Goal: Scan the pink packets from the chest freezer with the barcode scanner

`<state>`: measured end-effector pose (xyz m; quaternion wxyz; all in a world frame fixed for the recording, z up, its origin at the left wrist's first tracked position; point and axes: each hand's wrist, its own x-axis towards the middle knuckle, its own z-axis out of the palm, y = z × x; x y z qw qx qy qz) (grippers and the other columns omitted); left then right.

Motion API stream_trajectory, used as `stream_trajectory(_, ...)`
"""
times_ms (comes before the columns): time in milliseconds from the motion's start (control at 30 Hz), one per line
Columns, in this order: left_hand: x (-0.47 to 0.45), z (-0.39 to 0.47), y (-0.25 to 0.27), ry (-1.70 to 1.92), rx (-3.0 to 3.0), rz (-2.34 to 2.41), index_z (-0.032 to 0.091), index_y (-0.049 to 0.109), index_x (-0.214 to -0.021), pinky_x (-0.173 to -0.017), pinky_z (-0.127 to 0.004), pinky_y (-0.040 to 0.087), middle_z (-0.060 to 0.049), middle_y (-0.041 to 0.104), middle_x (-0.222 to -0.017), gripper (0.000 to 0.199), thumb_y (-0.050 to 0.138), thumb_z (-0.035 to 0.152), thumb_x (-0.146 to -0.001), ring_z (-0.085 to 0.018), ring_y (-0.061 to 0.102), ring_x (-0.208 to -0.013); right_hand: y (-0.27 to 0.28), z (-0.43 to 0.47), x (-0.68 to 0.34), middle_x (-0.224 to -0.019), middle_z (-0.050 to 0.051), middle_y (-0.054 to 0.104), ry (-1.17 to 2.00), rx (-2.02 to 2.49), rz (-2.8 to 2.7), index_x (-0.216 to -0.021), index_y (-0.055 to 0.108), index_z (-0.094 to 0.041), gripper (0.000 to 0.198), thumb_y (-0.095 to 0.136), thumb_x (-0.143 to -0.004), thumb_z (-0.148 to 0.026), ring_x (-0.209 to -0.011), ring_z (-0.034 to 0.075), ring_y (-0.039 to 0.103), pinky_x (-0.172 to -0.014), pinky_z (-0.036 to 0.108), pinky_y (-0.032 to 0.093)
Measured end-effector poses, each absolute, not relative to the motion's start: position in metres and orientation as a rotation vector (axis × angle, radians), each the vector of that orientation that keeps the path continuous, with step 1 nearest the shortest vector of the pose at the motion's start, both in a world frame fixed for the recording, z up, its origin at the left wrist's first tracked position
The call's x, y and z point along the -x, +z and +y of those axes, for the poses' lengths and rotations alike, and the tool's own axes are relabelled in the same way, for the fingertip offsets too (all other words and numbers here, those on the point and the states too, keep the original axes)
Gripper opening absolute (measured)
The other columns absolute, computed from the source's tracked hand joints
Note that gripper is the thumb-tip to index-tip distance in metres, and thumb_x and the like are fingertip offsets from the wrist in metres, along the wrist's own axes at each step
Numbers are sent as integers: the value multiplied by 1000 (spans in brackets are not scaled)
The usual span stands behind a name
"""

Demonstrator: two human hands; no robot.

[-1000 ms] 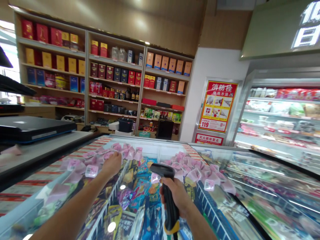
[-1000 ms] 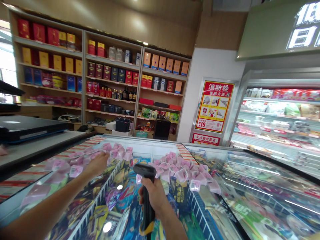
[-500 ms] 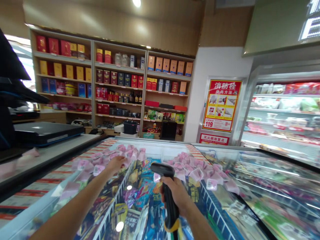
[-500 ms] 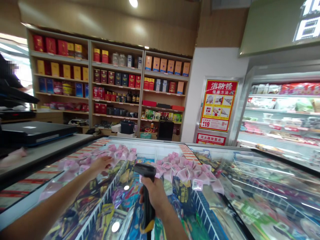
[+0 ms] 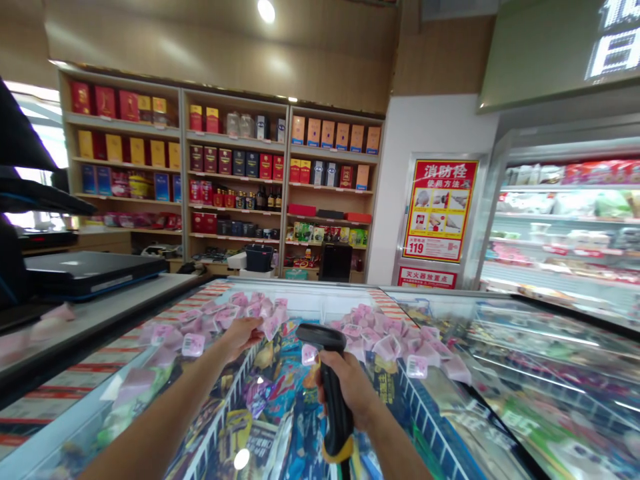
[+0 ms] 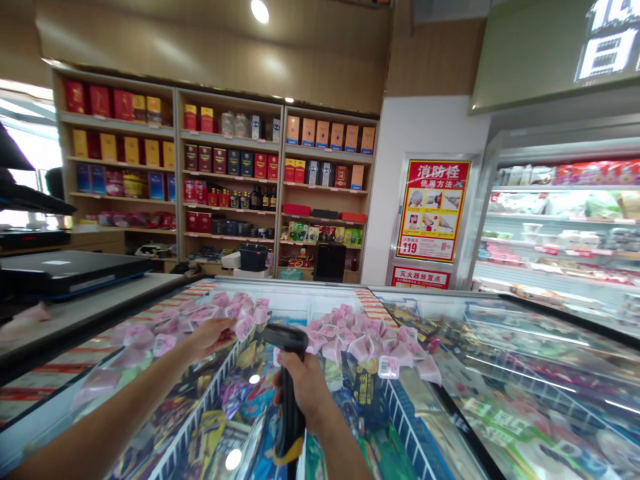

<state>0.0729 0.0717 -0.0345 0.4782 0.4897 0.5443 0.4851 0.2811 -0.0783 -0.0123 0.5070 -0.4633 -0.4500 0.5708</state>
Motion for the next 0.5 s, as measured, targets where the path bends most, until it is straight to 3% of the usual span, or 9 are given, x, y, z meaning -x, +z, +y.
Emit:
stream_trajectory(167,-95,78,-47,1191,-1400,1538,17,56,-65,-55,-26,43,2,54,-45,11,53,27,-65,-16,56,-52,-8,-76,-298,-38,0,50,1317,1111,-1036,-59,54,-13,32,50,-66,-44,-30,9,42,-31,21,35)
stream_trajectory(300,-127,71,-59,1154,-1638,1555,16,61,-78,-78,-33,41,-8,67,-82,28,55,38,-63,-25,58,-90,-3,-76,-316,-40,0,52,1262,1134,-1001,-59,53,-13,34,50,-67,-46,-30,9,42,-32,21,36)
stream_trajectory(400,-158,58,-67,1138,-1767,1504,10,52,-108,-96,-33,29,-16,51,-122,59,52,48,-63,-27,40,-117,1,-77,-323,-42,0,53,1227,1119,-960,-62,54,-13,33,51,-67,-46,-30,8,43,-32,21,36)
stream_trajectory(500,-188,51,-72,1128,-1824,1461,3,36,-123,-102,-33,20,-21,31,-136,73,46,49,-68,-26,22,-128,1,-77,-323,-40,-1,51,1220,1110,-960,-63,54,-13,33,51,-67,-46,-30,9,43,-32,21,36)
